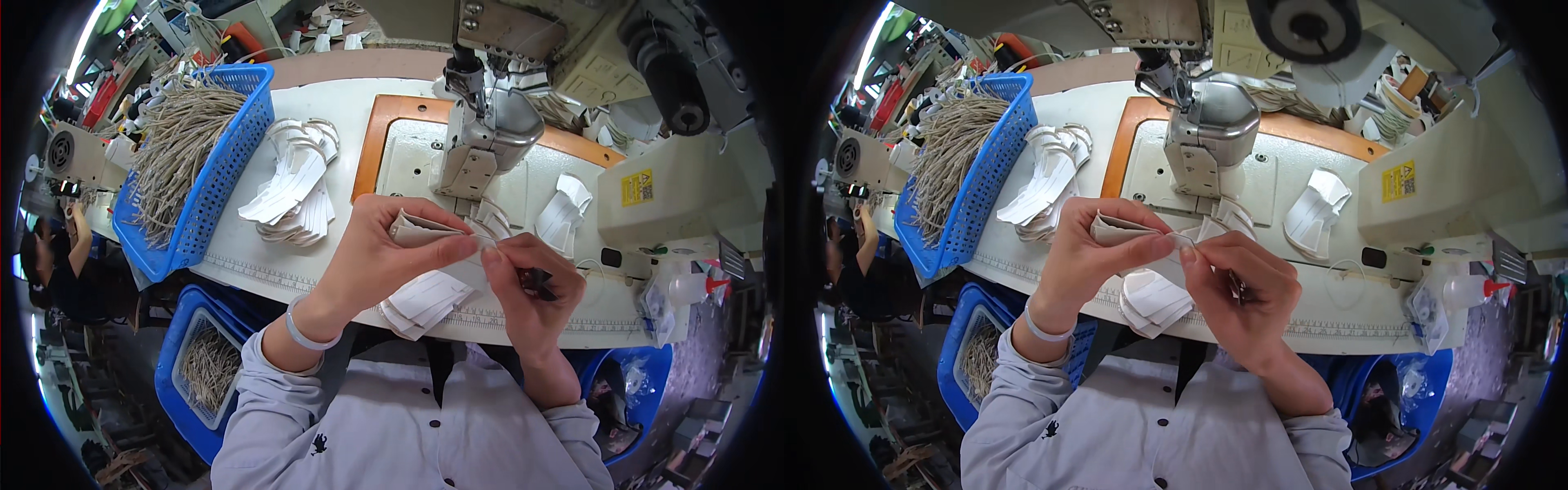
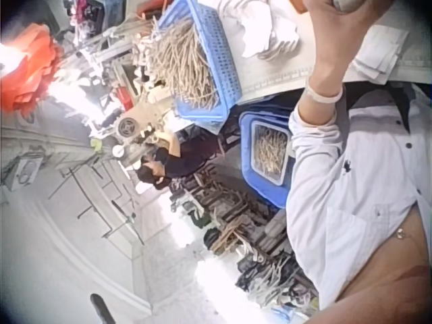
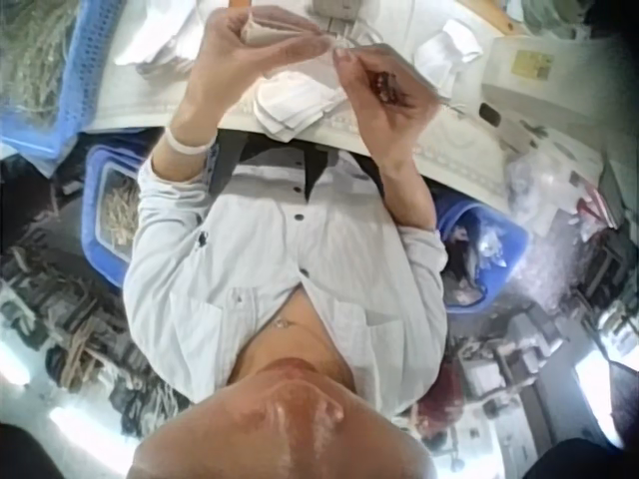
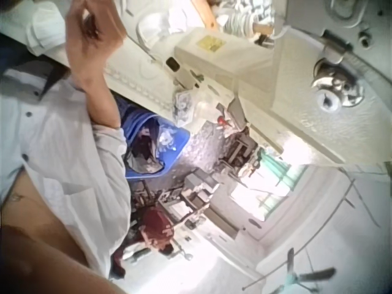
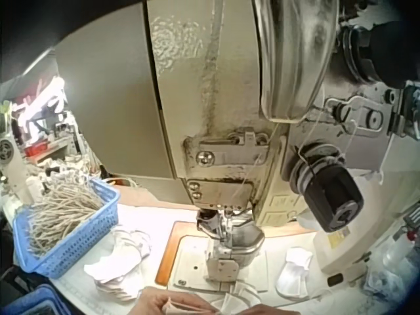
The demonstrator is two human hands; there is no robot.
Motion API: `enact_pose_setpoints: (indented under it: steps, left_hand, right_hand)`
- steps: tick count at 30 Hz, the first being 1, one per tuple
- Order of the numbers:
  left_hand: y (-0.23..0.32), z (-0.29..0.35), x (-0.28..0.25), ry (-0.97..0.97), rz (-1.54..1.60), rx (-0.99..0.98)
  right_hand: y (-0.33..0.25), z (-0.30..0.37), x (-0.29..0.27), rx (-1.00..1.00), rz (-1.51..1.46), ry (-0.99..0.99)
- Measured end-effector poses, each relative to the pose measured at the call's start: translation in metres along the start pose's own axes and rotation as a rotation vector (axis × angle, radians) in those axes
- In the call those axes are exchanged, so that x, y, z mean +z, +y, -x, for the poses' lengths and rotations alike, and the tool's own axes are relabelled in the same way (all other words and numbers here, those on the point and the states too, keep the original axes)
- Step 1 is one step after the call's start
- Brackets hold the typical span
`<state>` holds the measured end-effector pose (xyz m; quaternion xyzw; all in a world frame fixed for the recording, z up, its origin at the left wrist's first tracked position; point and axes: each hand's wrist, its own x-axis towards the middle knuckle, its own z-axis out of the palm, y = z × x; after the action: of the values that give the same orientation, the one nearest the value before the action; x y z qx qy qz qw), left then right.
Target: The person aligns fabric shoe components by hand, stitches them using an industrial sewing machine, trims thread using thread snips, and stacks the sewn pieces on the table.
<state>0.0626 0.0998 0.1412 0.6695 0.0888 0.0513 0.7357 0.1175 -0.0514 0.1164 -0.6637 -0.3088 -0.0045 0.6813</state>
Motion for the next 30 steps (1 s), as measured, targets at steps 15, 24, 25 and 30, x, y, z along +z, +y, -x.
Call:
enact_pose_setpoints:
  steps: [15, 24, 25, 30]
  left_hand:
    - [0.037, -0.107, -0.041, -0.119, -0.030, 0.085]
    - [0.040, -0.106, -0.041, -0.144, 0.023, 0.082]
    - [0.041, -0.105, -0.040, -0.144, 0.019, 0.088]
    - [0.046, -0.109, -0.040, -0.147, -0.089, 0.090]
  right_hand:
    - [0.023, -0.068, 0.013, -0.377, 0.306, 0.227]
    - [0.026, -0.069, 0.012, -0.477, 0.455, 0.108]
    - [0.025, -0.069, 0.010, -0.476, 0.472, 0.094]
    - [0.025, -0.071, 0.005, -0.508, 0.482, 0.070]
